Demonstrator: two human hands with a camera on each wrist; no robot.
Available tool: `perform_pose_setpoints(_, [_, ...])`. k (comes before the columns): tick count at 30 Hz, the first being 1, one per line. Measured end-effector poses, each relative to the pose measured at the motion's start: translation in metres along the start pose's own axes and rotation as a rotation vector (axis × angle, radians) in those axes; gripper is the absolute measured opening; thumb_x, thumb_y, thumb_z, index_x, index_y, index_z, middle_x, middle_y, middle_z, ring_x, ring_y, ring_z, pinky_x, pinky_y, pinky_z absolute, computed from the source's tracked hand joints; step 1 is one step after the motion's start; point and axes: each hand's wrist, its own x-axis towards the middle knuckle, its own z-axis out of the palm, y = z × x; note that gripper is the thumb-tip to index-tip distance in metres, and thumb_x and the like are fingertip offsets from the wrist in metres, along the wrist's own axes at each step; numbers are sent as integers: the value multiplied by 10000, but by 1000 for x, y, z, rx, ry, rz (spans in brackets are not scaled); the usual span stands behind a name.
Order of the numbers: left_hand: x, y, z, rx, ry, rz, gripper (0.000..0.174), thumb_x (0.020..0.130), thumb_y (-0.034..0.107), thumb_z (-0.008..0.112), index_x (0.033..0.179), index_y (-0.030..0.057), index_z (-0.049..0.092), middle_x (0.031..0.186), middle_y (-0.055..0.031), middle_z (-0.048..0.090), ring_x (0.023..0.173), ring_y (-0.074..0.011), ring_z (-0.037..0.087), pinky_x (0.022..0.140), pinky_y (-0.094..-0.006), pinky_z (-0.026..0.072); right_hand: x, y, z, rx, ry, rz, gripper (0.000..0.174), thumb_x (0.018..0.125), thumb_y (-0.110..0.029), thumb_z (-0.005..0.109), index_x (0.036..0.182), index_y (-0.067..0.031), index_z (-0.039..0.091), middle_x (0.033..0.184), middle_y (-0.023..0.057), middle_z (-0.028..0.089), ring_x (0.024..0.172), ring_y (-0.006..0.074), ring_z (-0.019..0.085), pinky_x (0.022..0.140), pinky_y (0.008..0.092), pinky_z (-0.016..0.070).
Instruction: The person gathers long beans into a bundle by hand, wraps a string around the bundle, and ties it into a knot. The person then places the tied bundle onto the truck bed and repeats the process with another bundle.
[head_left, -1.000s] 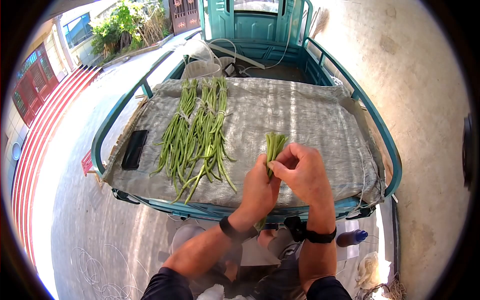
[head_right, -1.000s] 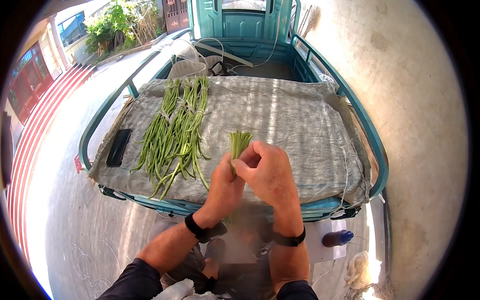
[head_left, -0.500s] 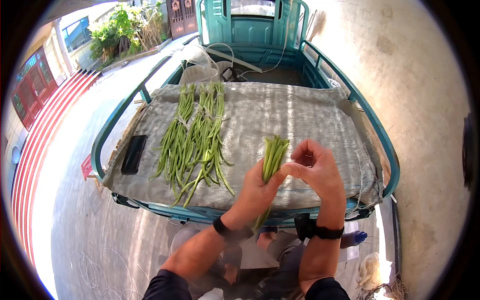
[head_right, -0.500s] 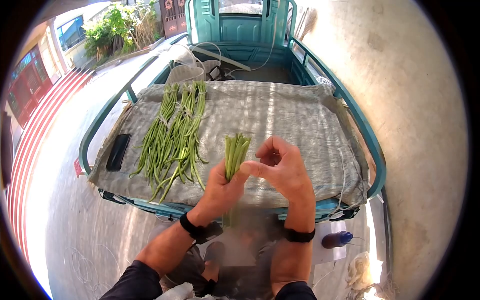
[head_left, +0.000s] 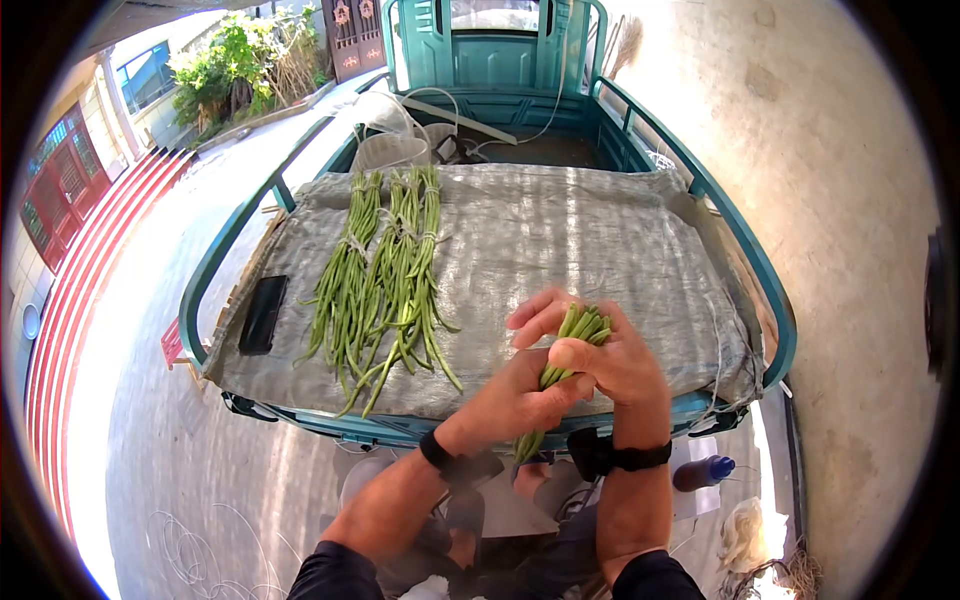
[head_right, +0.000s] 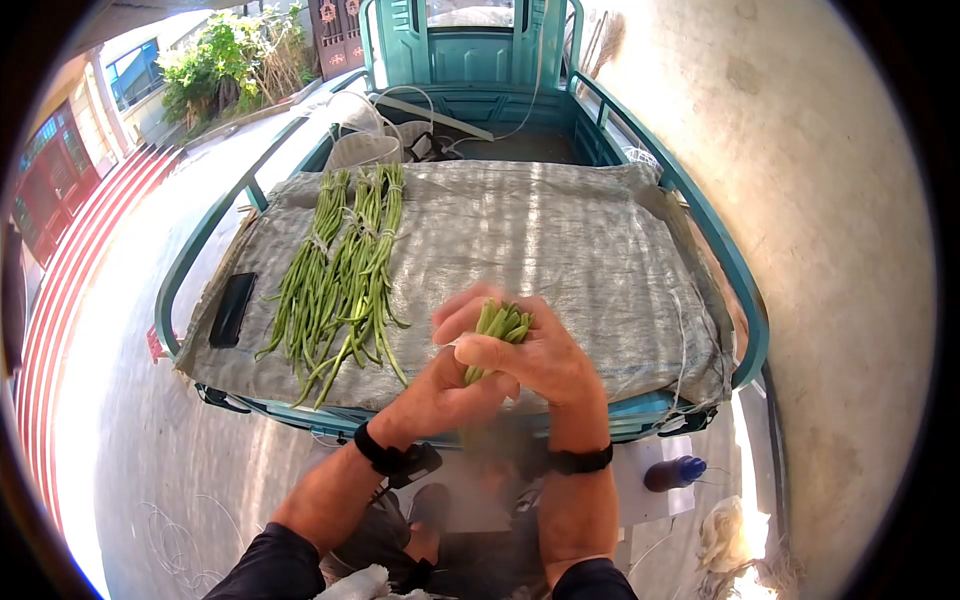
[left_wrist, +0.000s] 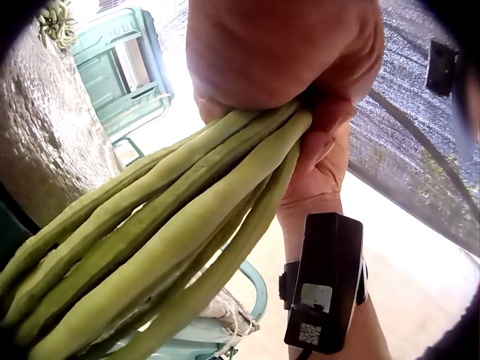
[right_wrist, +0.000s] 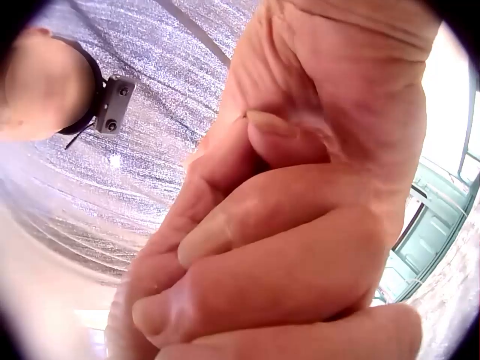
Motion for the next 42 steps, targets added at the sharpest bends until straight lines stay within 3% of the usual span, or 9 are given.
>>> perform_pose_setpoints(3, [2,-2,8,-15,43,86,328,1054,395,674,1106,78,607,806,40,559,649,-48,519,546,-234,421,-2,-3,2,63,-17,55,288,908,-286,847,914,-10,766,1117,134,702,997,188,650,920,356,513])
perform_pose_setpoints(5, [0,3,-1,59,-40,-30,338,1055,401,675,1121,81,586,793,38,552,635,-49,511,538,-239,415,-1,3,-1,26,-42,1,289,929,-287,831,887,-13,751,1083,134,708,971,188,651,896,347,515])
perform_pose_setpoints(8, [-3,5,-8,-107,-110,-240,277,1055,192,628,1291,74,545,912,60,585,776,-21,547,624,-238,439,0,-1,3,37,-41,35,304,971,-276,795,833,-16,719,1010,120,716,938,173,652,855,333,518])
perform_pose_setpoints(15, [-1,8,-2,-14,-3,-63,226,1060,168,619,1252,53,586,882,57,594,756,-41,564,628,-253,456,-1,3,11,73,170,58,330,1020,-250,737,787,-19,705,914,99,736,864,157,666,799,320,528])
perform_pose_setpoints(17, [-1,7,0,97,65,-57,217,1052,156,633,1227,30,604,882,11,645,760,-79,616,647,-270,479,0,1,14,75,229,94,377,1007,-290,753,762,-10,694,912,129,736,889,199,691,812,335,544])
perform_pose_setpoints(20, [4,-7,5,451,230,343,321,1086,273,631,1196,-15,545,841,-125,673,688,-227,671,600,-378,511,2,-1,16,74,266,113,378,1000,-283,761,752,-7,688,912,137,739,891,206,697,816,343,550])
perform_pose_setpoints(23, [1,5,2,536,198,112,250,1017,110,643,1212,-39,595,999,-204,731,844,-260,739,735,-363,553,2,2,17,65,288,91,373,997,-272,762,746,-8,684,908,139,738,890,210,699,806,354,555])
perform_pose_setpoints(32, [3,8,-6,18,8,-29,298,1109,307,618,1103,13,575,814,-6,601,739,-106,613,652,-298,516,4,5,16,34,237,82,373,1020,-245,726,733,-16,661,871,113,711,928,262,696,836,386,552])
perform_pose_setpoints(42, [-3,25,-13,-74,-135,-115,389,1143,384,510,1298,36,586,932,5,620,813,-82,602,722,-261,491,1,15,2,232,319,16,409,1030,-278,730,745,12,678,910,146,719,802,166,663,698,308,535])
